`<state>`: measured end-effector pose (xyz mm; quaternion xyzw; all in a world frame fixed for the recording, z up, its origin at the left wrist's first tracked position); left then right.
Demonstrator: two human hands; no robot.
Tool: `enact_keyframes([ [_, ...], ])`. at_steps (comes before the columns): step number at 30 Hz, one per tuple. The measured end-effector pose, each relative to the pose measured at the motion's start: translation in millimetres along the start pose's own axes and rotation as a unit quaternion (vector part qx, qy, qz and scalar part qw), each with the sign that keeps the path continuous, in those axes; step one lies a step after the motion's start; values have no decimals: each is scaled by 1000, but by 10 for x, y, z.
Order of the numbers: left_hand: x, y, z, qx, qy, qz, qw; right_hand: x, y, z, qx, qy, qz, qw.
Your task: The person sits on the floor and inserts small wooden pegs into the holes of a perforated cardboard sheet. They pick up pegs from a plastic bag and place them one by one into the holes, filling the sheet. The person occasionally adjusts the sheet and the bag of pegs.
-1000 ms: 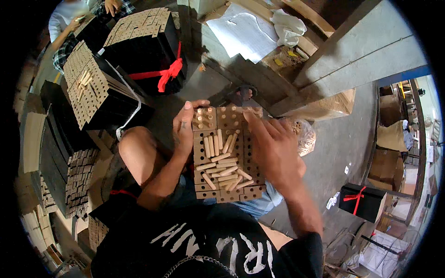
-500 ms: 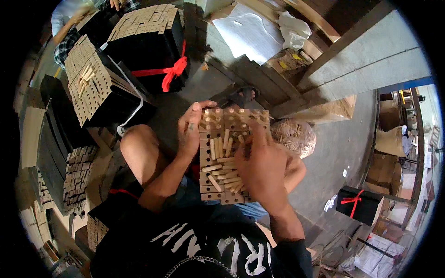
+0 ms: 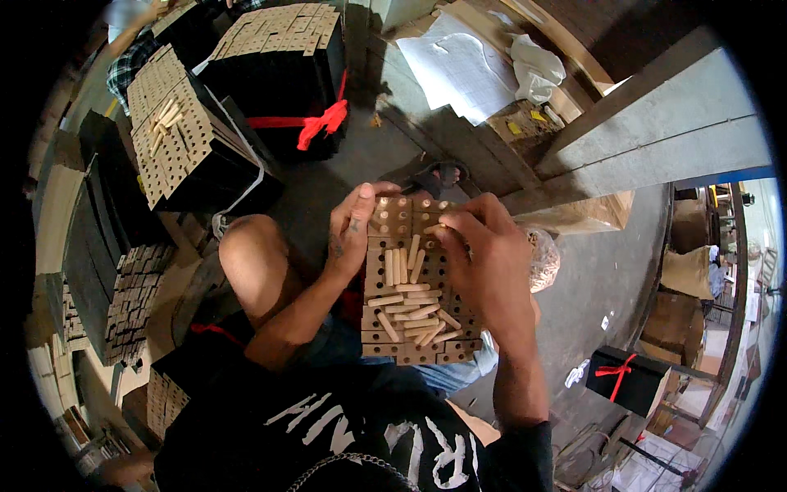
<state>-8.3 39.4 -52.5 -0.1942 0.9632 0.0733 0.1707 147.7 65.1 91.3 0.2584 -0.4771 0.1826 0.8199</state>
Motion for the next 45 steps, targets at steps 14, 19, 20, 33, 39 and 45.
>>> enact_keyframes([
  [14,24,7,36,14,-15,7,1000,-105,89,318,203,-219,108,948],
  [19,-41,-23,-83,31,-35,8,999,-88,134,90,92,-85,102,987],
  [20,-61,-32,-77,36,-48,12,998,-124,119,43,92,-77,93,988],
  [33,35,20,-44,25,60,26,998,237,-762,-155,-48,72,141,986],
  [39,76,26,31,44,13,33,998,196,-847,-115,14,-3,91,996],
  [45,166,61,165,28,-3,53,998,204,-695,-747,-87,187,-17,978],
])
Point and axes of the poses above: each hand's wrist, its own y-axis towards the middle knuckle, its own x-axis out of the back of the hand, z = x × y, the point moved 8 cm from there along y, towards the middle knuckle, and after that the axes turned 7 degrees about -y, right-handed, at the moved point
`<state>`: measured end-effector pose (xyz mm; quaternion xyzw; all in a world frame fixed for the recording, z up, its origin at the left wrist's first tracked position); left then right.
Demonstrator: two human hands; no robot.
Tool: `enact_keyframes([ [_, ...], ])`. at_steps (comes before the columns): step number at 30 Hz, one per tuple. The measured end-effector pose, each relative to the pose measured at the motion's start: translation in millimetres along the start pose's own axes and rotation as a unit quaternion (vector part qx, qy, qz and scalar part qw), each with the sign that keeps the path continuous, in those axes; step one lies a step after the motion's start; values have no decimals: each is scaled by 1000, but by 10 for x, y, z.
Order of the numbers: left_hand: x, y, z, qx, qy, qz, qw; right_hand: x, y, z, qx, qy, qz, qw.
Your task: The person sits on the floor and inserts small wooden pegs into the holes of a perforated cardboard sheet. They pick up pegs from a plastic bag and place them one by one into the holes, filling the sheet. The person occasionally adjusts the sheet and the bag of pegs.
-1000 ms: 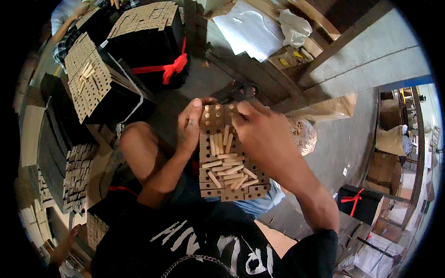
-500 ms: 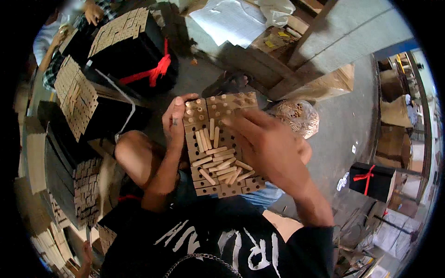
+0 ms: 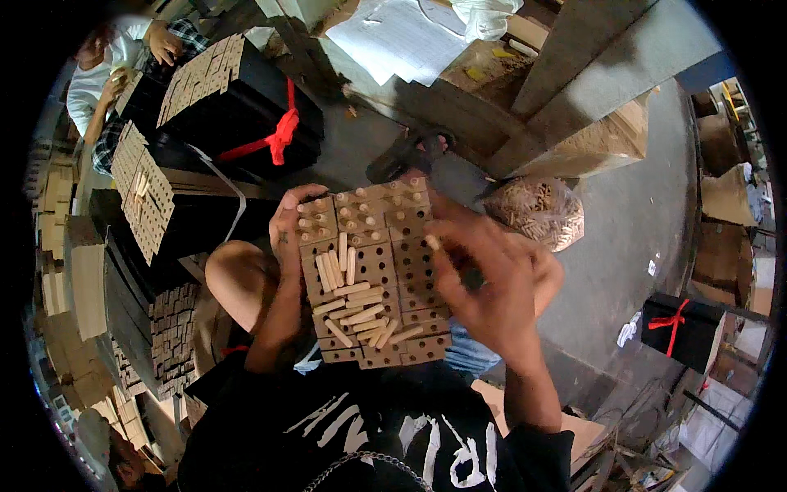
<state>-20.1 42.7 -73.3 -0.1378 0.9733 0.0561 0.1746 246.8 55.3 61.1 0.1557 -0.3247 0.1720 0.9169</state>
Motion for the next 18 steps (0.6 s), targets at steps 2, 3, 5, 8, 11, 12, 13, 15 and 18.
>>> enact_keyframes([
  [2,-32,-5,57,1,-38,5,999,-23,39,-252,-91,123,-45,987],
  [3,-45,-6,76,2,-57,7,998,-58,59,-339,-136,180,-65,972],
  [5,-73,-6,43,-10,-45,1,999,-113,117,-375,-143,211,-79,964],
  [8,-51,-8,60,-7,-51,2,999,-155,153,-400,-154,177,-75,969],
  [11,-91,-21,14,-16,-62,2,998,-144,163,-368,-126,112,-99,981],
  [12,-117,-22,-8,-3,-65,2,998,-134,155,-356,-120,72,-107,984],
  [13,-132,-21,-6,9,-69,2,998,-119,153,-338,-113,30,-115,986],
  [15,-103,-32,26,16,-67,-6,998,-124,147,-241,-20,-36,-137,990],
  [18,-87,5,23,0,-43,-4,999,-107,156,-21,68,-118,-118,984],
])
Point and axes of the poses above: each hand's wrist, its own y-axis towards the middle knuckle, its own x-axis out of the back of the hand, z = x × y, the point moved 8 cm from there along y, towards the middle knuckle, and after that the axes turned 7 degrees about -y, right-handed, at the moved point
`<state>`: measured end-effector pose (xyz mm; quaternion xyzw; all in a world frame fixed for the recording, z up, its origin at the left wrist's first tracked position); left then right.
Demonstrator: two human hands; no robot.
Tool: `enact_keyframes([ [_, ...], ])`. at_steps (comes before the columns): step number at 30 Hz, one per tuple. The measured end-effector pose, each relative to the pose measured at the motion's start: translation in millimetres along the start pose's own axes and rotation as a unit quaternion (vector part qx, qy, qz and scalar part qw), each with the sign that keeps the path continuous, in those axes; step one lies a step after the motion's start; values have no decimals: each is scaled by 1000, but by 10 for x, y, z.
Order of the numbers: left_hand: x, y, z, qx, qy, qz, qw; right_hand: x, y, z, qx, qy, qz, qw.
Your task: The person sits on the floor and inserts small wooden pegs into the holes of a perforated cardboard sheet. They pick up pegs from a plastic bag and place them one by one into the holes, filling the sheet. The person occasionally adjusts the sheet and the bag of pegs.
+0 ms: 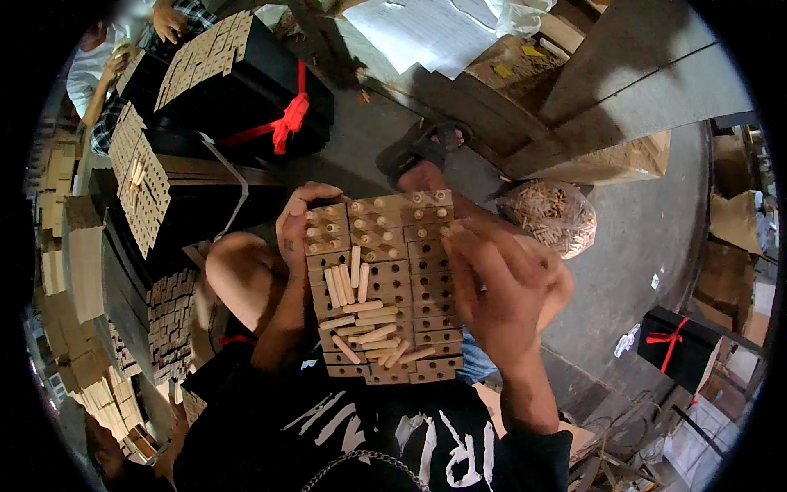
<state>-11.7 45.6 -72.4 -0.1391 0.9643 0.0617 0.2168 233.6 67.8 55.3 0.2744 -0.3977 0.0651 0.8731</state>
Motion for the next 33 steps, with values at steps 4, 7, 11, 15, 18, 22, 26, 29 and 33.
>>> enact_keyframes([
  [4,-48,61,-104,-65,12,30,997,44,108,248,70,-82,34,994],
  [7,-62,48,-118,-36,26,-3,999,-55,121,189,30,-131,81,988],
  [11,14,31,-14,-27,34,12,999,-10,22,94,47,-165,70,983],
  [15,80,-3,6,-6,46,-20,999,150,-43,233,-16,-117,137,984],
  [18,74,4,-26,-23,59,-16,998,241,-300,421,-20,-41,250,967],
  [22,47,9,0,-23,39,-10,999,105,-520,651,52,-8,296,954],
  [26,78,8,65,-11,3,-10,1000,100,-588,605,36,-12,314,949],
  [29,43,28,56,-26,1,-3,1000,107,-552,640,35,-29,311,949],
  [33,62,30,-15,-40,51,-8,998,61,-575,668,71,-70,346,933],
])
Point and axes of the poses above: each hand's wrist, its own y-axis towards the middle knuckle, its own x-axis out of the back of the hand, z = x × y, the point moved 8 cm from there along y, towards the middle knuckle, and after that the axes turned 7 degrees about -y, right-handed, at the moved point
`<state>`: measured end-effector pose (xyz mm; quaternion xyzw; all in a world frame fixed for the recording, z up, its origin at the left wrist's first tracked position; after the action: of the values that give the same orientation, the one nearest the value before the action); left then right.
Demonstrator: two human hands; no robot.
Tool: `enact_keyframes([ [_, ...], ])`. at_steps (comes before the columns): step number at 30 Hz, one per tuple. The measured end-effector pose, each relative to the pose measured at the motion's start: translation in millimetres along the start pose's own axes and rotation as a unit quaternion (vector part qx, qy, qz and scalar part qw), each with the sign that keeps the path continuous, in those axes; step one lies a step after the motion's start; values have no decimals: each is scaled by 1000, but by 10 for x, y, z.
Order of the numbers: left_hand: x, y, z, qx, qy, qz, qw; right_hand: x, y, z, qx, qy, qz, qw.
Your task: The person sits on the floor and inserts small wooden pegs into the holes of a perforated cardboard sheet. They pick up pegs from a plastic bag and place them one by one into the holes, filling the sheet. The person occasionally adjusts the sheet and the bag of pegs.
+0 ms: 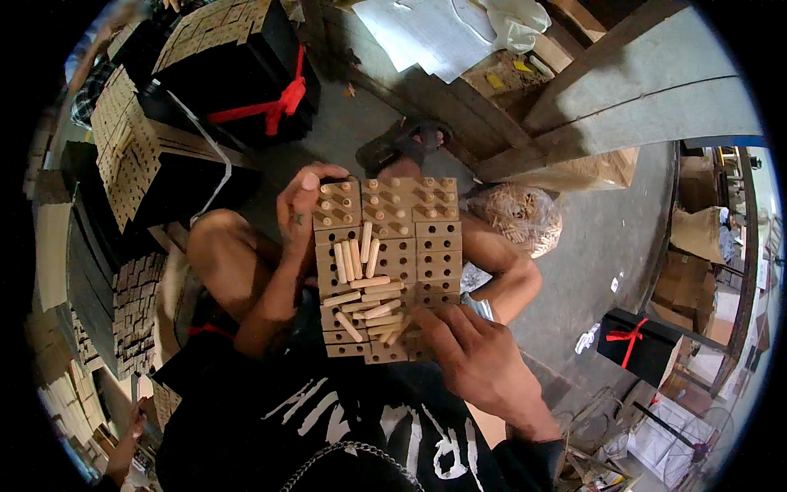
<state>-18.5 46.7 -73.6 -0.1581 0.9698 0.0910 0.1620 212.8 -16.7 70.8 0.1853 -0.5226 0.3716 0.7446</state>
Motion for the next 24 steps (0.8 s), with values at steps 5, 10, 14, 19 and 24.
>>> enact_keyframes([
  [5,-62,-19,-59,40,-46,13,998,100,36,-203,-58,33,-11,998],
  [10,-98,6,-64,8,-51,11,999,91,222,-850,-116,316,-116,934],
  [14,-99,13,-97,11,-29,11,999,-20,323,-879,-175,395,-231,872],
  [19,-84,-2,-69,2,-53,17,998,-10,393,-751,-233,358,-290,856],
  [24,-66,-6,8,54,-60,24,996,87,347,-598,-226,130,-356,897],
])
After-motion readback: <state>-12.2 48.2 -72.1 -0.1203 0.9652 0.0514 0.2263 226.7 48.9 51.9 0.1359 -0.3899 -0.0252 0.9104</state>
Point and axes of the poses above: each hand's wrist, its own y-axis towards the middle knuckle, its own x-axis out of the back of the hand, z = x × y, the point moved 8 cm from there along y, towards the middle knuckle, and after that the axes turned 7 degrees about -y, right-handed, at the moved point
